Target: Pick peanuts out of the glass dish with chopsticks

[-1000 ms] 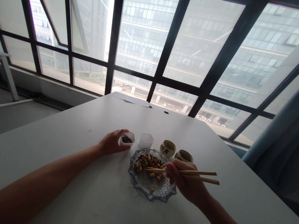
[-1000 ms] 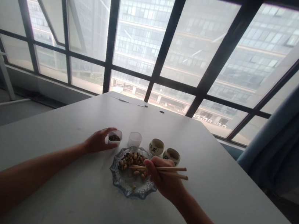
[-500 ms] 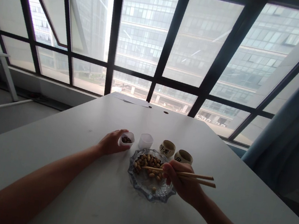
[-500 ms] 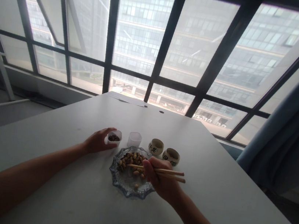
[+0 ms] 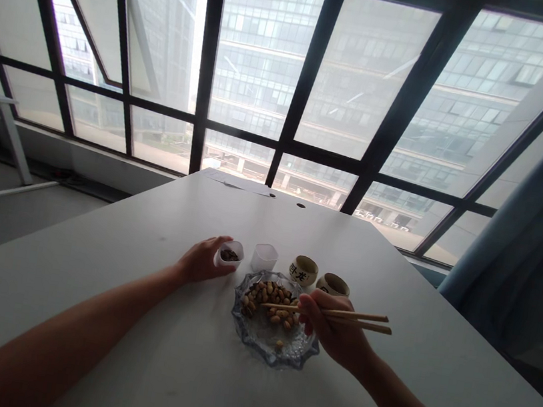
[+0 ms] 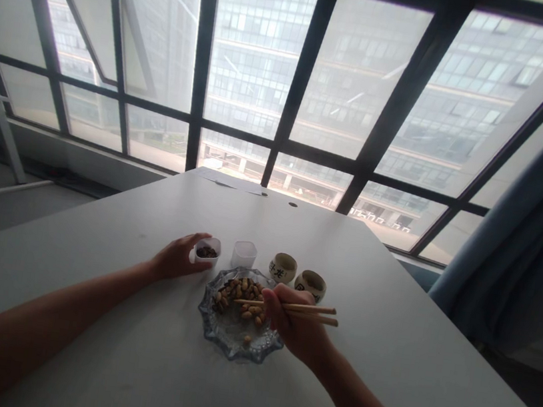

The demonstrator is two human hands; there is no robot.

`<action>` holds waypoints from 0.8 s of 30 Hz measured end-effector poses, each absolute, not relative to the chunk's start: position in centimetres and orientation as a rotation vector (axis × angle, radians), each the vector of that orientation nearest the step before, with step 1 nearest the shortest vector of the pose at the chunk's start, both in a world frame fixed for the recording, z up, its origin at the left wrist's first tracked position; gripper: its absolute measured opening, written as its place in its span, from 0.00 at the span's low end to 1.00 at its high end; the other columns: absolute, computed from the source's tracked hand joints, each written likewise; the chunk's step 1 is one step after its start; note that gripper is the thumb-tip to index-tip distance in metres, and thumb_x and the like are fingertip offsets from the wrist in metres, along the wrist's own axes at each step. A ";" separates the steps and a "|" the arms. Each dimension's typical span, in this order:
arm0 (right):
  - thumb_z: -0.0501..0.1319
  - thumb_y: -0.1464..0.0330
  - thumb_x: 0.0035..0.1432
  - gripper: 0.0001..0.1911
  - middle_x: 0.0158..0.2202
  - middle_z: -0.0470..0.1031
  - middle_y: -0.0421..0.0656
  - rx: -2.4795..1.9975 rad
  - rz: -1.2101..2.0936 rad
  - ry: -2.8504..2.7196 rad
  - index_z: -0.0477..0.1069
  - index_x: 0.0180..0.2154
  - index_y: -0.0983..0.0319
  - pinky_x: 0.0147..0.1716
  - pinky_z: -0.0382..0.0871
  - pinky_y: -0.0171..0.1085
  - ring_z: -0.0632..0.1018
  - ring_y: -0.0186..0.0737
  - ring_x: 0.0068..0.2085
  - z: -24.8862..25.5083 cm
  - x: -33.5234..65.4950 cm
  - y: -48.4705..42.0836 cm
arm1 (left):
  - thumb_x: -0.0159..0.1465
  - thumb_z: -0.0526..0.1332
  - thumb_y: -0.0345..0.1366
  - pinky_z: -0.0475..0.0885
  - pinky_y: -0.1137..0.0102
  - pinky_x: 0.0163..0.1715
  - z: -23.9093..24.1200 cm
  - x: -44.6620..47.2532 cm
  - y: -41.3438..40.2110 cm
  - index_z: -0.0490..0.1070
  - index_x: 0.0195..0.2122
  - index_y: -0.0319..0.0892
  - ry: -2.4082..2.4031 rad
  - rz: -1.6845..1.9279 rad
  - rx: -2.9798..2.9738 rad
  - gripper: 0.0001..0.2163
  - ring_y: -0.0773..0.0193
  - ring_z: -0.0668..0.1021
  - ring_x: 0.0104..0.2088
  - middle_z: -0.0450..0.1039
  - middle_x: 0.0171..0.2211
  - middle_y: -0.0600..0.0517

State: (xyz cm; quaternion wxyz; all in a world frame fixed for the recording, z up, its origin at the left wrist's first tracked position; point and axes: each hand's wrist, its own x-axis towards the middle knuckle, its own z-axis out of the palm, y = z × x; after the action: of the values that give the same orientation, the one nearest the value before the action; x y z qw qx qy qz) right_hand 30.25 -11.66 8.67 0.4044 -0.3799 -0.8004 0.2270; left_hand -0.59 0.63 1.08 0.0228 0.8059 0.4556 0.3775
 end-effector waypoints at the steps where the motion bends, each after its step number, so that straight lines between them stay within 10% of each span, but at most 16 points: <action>1: 0.57 0.54 0.66 0.24 0.17 0.73 0.41 -0.953 0.583 -2.029 0.69 0.21 0.58 0.18 0.66 0.34 0.73 0.35 0.18 8.6 30.2 -11.7 | 0.54 0.67 0.49 0.76 0.57 0.46 1.1 -0.6 0.6 0.67 0.56 0.43 1.411 1.164 2.496 0.30 0.50 0.81 0.45 0.77 0.50 0.42; 15: 0.71 0.46 0.45 0.26 0.13 0.71 0.40 -1.051 1.083 -1.108 0.72 0.23 0.63 0.09 0.63 0.31 0.70 0.34 0.14 8.4 31.5 -8.9 | 0.55 0.67 0.48 0.77 0.58 0.46 1.5 -0.5 0.4 0.65 0.57 0.44 1.394 1.145 2.515 0.30 0.51 0.81 0.45 0.77 0.50 0.42; 24: 0.65 0.45 0.53 0.26 0.15 0.73 0.42 -1.037 0.818 -1.229 0.73 0.24 0.61 0.11 0.65 0.35 0.71 0.37 0.14 8.4 32.4 -8.9 | 0.53 0.68 0.49 0.77 0.60 0.43 1.4 -0.5 0.4 0.64 0.58 0.46 1.455 1.176 2.484 0.32 0.52 0.82 0.42 0.79 0.48 0.45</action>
State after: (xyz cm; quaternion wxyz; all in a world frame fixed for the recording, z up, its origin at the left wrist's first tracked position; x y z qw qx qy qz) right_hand 32.40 -8.94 8.41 0.6199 -0.4511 -0.5344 0.3559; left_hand -0.52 0.41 1.42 0.0159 0.7987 0.4678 0.3781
